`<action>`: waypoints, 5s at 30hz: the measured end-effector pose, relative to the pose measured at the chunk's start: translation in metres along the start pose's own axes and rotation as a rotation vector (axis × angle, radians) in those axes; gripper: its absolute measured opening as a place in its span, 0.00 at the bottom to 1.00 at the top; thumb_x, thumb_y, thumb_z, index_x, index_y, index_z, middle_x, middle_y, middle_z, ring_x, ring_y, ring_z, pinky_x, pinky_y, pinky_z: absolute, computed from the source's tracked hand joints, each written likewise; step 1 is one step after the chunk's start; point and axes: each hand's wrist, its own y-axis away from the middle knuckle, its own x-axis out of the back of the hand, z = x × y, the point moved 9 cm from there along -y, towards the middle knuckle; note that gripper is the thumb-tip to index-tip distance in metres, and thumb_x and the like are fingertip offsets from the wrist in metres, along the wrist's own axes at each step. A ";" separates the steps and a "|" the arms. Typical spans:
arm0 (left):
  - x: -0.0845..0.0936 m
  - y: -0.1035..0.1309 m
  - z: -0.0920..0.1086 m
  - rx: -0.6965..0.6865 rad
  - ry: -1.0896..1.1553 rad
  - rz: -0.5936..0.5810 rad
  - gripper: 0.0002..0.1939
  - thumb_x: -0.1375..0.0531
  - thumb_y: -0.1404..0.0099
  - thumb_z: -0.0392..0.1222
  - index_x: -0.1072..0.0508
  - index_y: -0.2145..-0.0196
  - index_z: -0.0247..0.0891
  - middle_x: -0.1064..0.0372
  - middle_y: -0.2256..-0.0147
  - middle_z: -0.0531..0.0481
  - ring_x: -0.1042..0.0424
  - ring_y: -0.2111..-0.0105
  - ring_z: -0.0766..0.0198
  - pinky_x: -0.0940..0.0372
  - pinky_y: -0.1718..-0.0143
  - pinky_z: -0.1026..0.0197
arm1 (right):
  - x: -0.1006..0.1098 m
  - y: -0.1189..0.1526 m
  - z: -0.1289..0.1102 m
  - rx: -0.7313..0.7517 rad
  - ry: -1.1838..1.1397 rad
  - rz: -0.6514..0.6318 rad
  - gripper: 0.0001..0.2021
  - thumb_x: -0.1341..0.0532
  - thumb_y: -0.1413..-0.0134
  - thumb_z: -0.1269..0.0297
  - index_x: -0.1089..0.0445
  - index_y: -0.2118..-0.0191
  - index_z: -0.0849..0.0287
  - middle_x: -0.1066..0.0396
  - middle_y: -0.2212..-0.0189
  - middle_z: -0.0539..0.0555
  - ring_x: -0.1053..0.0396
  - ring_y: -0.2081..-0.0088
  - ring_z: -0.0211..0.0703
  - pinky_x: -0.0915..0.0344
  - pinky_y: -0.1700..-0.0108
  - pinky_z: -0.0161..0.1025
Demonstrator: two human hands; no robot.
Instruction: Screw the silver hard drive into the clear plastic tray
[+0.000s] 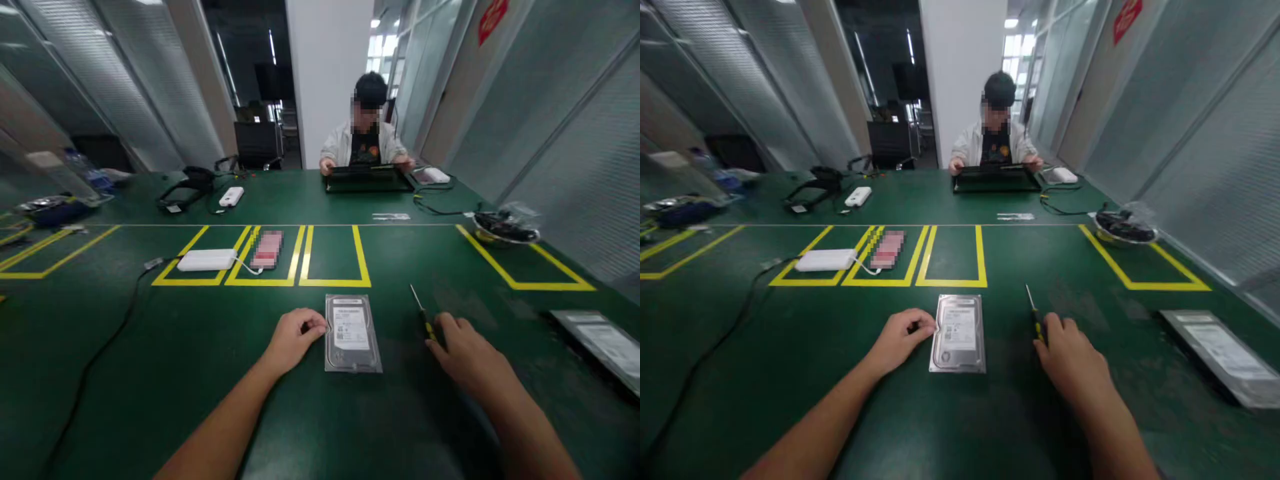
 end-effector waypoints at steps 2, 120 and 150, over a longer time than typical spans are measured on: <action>-0.001 0.000 0.001 -0.001 0.000 -0.005 0.05 0.38 0.37 0.39 0.22 0.66 0.38 0.26 0.69 0.52 0.29 0.68 0.63 0.39 0.65 0.63 | -0.001 -0.001 0.002 -0.016 -0.004 -0.018 0.12 0.48 0.34 0.58 0.42 0.49 0.57 0.36 0.53 0.58 0.31 0.54 0.56 0.35 0.60 0.47; 0.005 0.002 0.012 -0.017 -0.126 -0.006 0.04 0.39 0.39 0.34 0.25 0.66 0.39 0.29 0.70 0.53 0.33 0.68 0.62 0.41 0.63 0.61 | 0.127 0.057 -0.184 0.883 -0.588 0.673 0.09 0.42 0.35 0.63 0.28 0.58 0.63 0.32 0.64 0.57 0.32 0.63 0.43 0.33 0.61 0.40; 0.004 0.005 0.016 -0.038 -0.093 -0.025 0.10 0.32 0.43 0.41 0.27 0.65 0.39 0.29 0.66 0.54 0.33 0.64 0.61 0.42 0.62 0.61 | 0.130 0.048 -0.187 1.036 -0.827 0.599 0.12 0.39 0.42 0.72 0.28 0.52 0.61 0.29 0.55 0.58 0.30 0.54 0.44 0.32 0.52 0.42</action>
